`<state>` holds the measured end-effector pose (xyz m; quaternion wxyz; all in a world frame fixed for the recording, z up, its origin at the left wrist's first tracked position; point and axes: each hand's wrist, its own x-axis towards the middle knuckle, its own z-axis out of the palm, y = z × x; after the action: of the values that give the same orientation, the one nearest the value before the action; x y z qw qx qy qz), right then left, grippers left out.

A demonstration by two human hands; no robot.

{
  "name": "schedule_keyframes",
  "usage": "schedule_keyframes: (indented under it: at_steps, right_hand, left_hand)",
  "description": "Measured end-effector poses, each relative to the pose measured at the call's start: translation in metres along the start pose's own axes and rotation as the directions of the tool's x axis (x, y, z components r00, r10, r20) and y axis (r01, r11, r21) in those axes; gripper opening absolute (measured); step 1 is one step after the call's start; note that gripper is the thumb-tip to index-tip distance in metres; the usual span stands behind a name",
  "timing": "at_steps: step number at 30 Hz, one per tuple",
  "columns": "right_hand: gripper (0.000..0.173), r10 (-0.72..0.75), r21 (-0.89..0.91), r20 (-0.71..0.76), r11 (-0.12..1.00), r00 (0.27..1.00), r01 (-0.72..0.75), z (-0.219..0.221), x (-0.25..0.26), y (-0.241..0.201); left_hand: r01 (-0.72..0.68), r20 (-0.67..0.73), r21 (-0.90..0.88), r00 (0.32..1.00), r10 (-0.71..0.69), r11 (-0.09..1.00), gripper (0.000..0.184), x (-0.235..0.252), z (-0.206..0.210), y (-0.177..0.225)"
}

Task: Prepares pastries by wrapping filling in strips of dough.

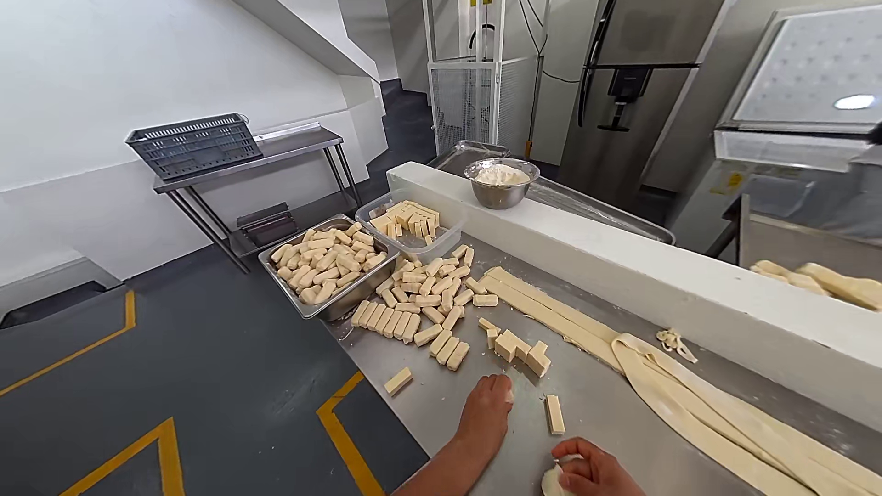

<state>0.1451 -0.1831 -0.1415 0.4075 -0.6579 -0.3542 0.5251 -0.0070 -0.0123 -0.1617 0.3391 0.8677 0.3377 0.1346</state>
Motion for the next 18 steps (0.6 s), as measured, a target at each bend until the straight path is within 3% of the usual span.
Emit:
schedule_keyframes:
  at_steps: [2, 5, 8, 11, 13, 15, 16, 17, 18]
  right_hand:
    - [0.029, -0.013, -0.015, -0.071, 1.000, 0.997, 0.012, 0.005, 0.012, -0.006]
    - [0.030, -0.019, -0.046, -0.098, 0.999, 0.995, 0.015, 0.009, 0.024, -0.019]
    - [0.028, -0.024, -0.101, 0.012, 0.995, 1.000, 0.025, 0.021, 0.030, -0.028]
    - [0.029, 0.043, -0.163, 0.149, 0.986, 0.988, -0.019, 0.037, 0.036, -0.034]
    - [0.030, 0.142, -0.158, 0.241, 0.982, 0.960, -0.106, 0.047, 0.039, -0.036]
    - [0.019, 0.194, -0.076, 0.293, 0.981, 0.936, -0.179, 0.056, 0.040, -0.035]
    - [0.013, 0.206, -0.024, 0.304, 0.978, 0.930, -0.209, 0.059, 0.038, -0.034]
    - [0.008, 0.217, 0.018, 0.303, 0.972, 0.928, -0.233, 0.061, 0.036, -0.033]
    - [0.003, 0.227, 0.045, 0.293, 0.967, 0.929, -0.250, 0.062, 0.034, -0.032]
  left_hand:
    - [0.210, 0.242, -0.253, 0.959, -0.148, 0.944, 0.042, 0.000, -0.023, 0.015]
    - [0.311, 0.421, -0.480, 0.902, -0.096, 0.821, 0.027, -0.021, -0.040, 0.033]
    - [0.302, 0.456, -0.458, 0.887, -0.071, 0.836, 0.027, -0.038, -0.044, 0.031]
    - [0.302, 0.420, -0.284, 0.893, -0.165, 0.910, 0.028, -0.052, -0.055, 0.027]
    - [0.279, 0.259, -0.104, 0.934, -0.245, 0.954, 0.032, -0.063, -0.063, 0.023]
    - [0.222, -0.126, 0.082, 0.969, -0.211, 0.972, 0.025, -0.073, -0.060, -0.004]
    - [0.171, -0.374, 0.156, 0.922, -0.103, 0.973, 0.020, -0.074, -0.052, -0.032]
    - [0.115, -0.558, 0.239, 0.829, 0.039, 0.964, 0.017, -0.073, -0.044, -0.062]
    - [0.073, -0.646, 0.303, 0.748, 0.149, 0.950, 0.016, -0.074, -0.034, -0.088]
